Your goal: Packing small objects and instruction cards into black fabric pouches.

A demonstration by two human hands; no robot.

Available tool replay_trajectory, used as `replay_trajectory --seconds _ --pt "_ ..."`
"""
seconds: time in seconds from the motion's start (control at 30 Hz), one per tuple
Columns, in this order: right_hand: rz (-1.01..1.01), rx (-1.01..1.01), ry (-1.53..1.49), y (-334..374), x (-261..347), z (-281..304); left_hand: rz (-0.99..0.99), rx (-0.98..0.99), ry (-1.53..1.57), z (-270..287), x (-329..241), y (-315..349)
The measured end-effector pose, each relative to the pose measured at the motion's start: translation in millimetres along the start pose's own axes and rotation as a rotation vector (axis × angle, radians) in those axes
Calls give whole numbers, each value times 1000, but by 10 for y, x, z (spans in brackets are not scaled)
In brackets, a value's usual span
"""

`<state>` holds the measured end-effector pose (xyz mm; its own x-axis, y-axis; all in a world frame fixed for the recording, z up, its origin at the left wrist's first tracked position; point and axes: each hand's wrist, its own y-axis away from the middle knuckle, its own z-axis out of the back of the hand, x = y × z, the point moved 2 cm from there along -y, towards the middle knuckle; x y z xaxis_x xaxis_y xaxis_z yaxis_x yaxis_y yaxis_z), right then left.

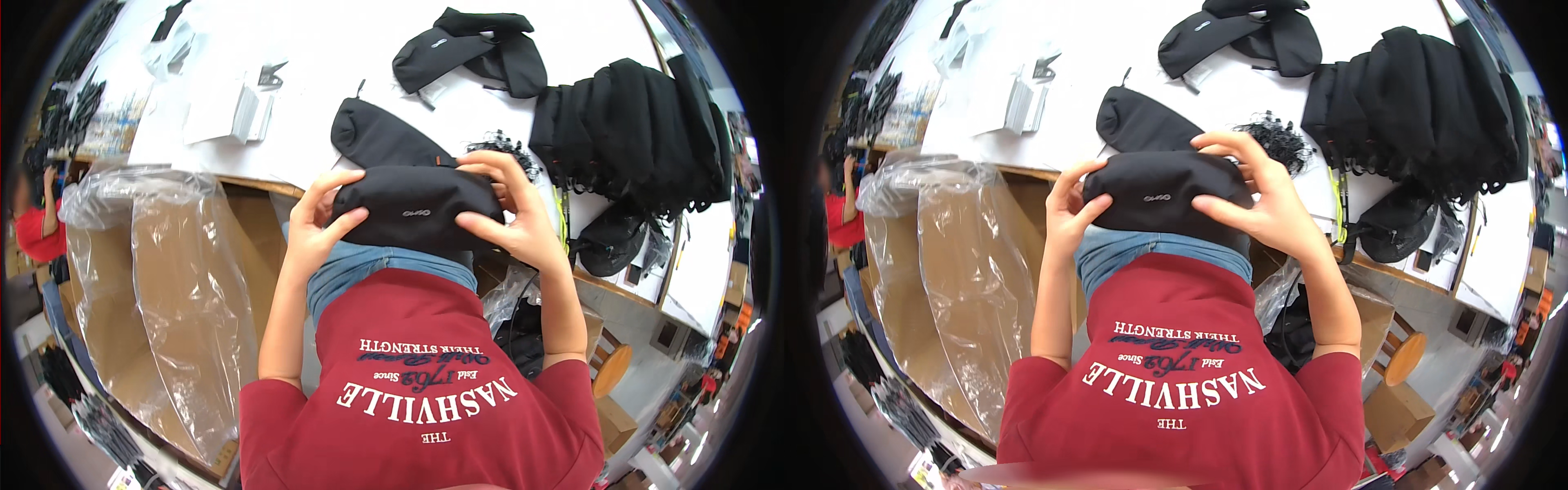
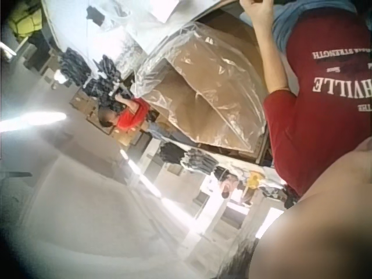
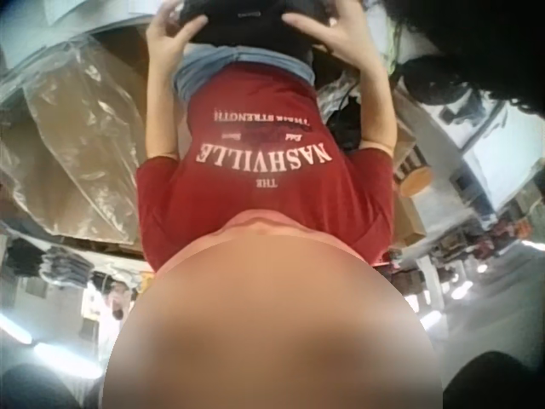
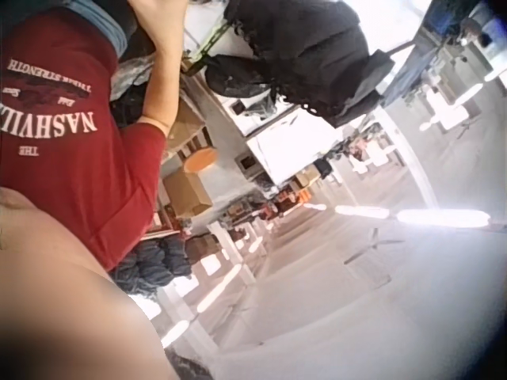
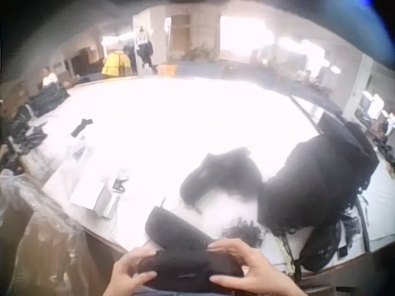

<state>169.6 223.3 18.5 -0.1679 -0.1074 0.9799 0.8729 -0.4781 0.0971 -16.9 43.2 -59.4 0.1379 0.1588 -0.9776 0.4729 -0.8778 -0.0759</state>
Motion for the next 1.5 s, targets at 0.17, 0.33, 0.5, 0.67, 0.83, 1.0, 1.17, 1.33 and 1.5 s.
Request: replay_trajectory --seconds 0.17,0.33,0.5,0.67,0.83,1.0,1.17,1.33,1.5 --pt "138 221 233 17 -38 125 -157 -139 -151 98 89 75" --pt "83 260 238 85 242 358 -165 46 -58 32 134 -47" --pt "367 -607 378 366 872 1325 81 -4 -59 164 42 -57" --pt "788 -1296 1470 570 1506 2189 146 361 -14 -23 -68 -48" --pt "195 -848 1588 684 980 2977 -240 614 278 -919 -1061 -408" --pt "202 -780 1632 649 1040 2944 -435 515 673 -1333 -1661 -279" --pt "314 -905 1663 690 1072 2419 -174 616 1033 -1309 -1716 -159" --pt "19 -398 686 274 492 1187 -478 802 756 -814 -1429 -400" --pt "-189 -310 763 309 -689 557 -103 -199 -850 246 -423 -631"
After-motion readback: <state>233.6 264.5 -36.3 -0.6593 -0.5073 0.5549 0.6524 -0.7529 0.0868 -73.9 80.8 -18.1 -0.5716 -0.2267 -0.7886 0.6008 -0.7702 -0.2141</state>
